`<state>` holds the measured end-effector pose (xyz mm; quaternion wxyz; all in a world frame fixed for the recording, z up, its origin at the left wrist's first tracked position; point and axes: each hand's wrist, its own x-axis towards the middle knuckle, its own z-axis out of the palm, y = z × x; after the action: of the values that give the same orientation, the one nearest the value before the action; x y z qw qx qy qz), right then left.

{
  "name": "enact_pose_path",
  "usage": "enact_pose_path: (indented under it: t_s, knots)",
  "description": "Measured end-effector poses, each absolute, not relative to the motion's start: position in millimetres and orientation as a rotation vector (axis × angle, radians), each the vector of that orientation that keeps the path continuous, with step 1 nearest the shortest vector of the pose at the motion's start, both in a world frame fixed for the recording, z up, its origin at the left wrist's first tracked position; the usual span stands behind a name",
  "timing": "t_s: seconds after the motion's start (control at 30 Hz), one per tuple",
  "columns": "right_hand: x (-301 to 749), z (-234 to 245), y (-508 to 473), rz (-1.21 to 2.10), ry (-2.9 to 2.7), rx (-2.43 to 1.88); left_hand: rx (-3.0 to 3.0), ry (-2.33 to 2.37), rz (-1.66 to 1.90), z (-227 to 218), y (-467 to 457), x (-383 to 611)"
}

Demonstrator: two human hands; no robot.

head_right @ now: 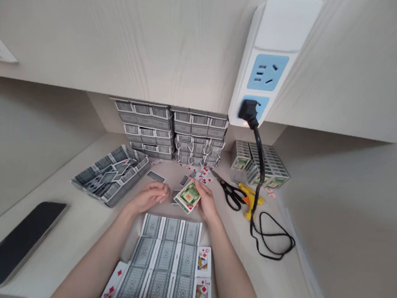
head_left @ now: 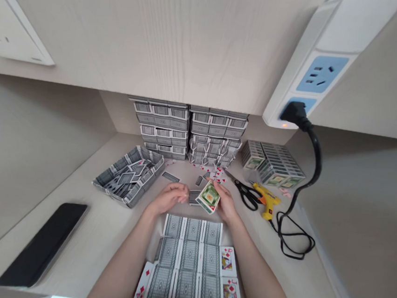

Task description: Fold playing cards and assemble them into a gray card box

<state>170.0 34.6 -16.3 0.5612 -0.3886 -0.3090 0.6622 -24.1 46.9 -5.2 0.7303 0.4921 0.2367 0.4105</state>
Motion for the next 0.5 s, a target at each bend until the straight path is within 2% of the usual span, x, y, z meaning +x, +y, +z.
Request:
enact_pose_path:
  t_s: [0.17, 0.5]
  knots:
    - [169.0, -16.6, 34.9, 1.519, -0.708, -0.936, 0.783, 0.45, 1.188, -1.1, 53.2, -29.0]
    - [167.5, -22.6, 36.0, 1.479, -0.7, -0.907, 0.532, 0.447, 1.289, -4.3, 57.3, -32.2]
